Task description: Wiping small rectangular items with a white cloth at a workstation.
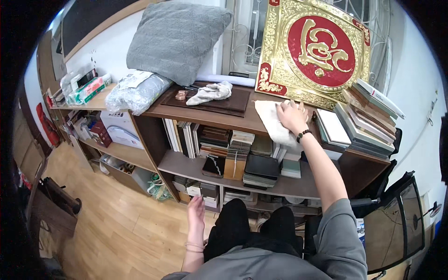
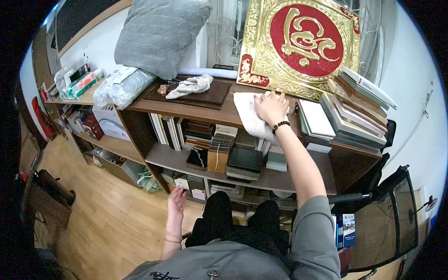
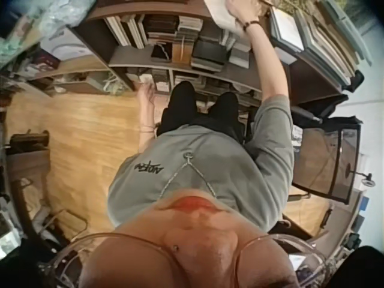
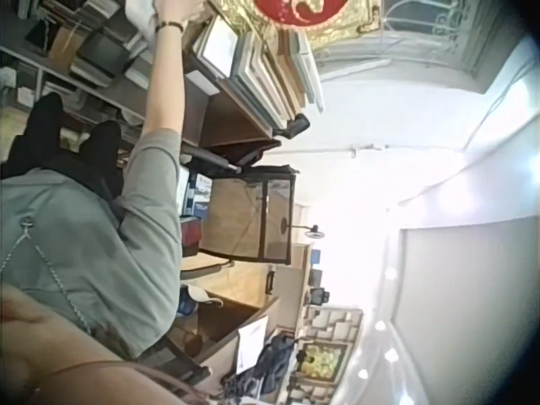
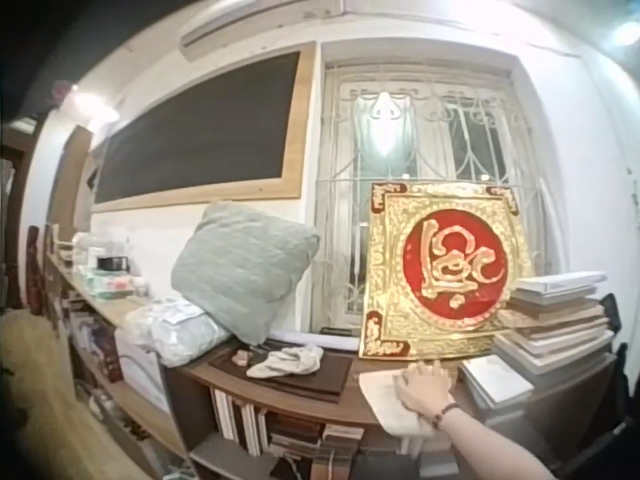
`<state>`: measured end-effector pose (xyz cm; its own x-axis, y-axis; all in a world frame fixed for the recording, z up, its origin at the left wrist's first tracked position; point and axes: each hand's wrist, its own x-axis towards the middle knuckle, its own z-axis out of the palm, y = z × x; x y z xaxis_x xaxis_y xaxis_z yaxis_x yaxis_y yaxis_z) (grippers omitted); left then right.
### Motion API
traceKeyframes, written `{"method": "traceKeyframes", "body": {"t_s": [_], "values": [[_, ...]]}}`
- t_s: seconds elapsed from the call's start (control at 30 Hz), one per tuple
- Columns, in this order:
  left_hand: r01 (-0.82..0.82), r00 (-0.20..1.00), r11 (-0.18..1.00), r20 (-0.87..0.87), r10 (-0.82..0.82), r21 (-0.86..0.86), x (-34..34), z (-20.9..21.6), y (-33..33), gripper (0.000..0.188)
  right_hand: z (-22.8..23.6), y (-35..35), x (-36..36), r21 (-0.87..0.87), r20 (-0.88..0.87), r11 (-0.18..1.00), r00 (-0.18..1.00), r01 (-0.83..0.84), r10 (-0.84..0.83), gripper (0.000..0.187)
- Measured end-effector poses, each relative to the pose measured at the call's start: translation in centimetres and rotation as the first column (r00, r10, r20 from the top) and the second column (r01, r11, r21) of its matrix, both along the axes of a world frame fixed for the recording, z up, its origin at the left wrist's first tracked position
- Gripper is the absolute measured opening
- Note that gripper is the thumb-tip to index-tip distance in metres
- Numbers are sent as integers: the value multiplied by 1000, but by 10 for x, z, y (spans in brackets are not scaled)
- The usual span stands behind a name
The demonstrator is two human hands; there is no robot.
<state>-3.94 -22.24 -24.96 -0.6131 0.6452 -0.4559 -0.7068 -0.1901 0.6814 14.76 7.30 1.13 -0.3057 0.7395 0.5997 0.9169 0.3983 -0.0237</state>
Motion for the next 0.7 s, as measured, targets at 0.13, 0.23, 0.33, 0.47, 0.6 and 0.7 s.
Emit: {"method": "traceKeyframes", "body": {"t_s": [0.13, 0.23, 0.33, 0.47, 0.6, 0.7], "values": [[-316, 803, 944, 556, 214, 94, -25, -31, -1, 24, 3, -13, -32, -153, 58, 929, 936, -336, 348, 42], [-178, 824, 973, 563, 66, 145, -20, -18, 0, 21, -5, -30, -22, -201, 36, 700, 709, -685, 704, 43], [-132, 840, 979, 541, 28, 155, -23, -25, 4, 21, -2, -2, -16, -216, -13, 568, 584, -794, 811, 44], [-126, 866, 987, 496, 61, 99, -20, -35, 11, 21, -8, 70, -25, -153, -11, 759, 769, -634, 640, 44], [-139, 858, 988, 507, 84, 71, -20, -34, 13, 22, -9, 79, -49, -157, 49, 773, 777, -614, 627, 39], [-171, 841, 984, 528, 119, 50, -19, -35, 5, 22, 2, 33, -41, -243, -13, 620, 642, -746, 767, 37]]}}
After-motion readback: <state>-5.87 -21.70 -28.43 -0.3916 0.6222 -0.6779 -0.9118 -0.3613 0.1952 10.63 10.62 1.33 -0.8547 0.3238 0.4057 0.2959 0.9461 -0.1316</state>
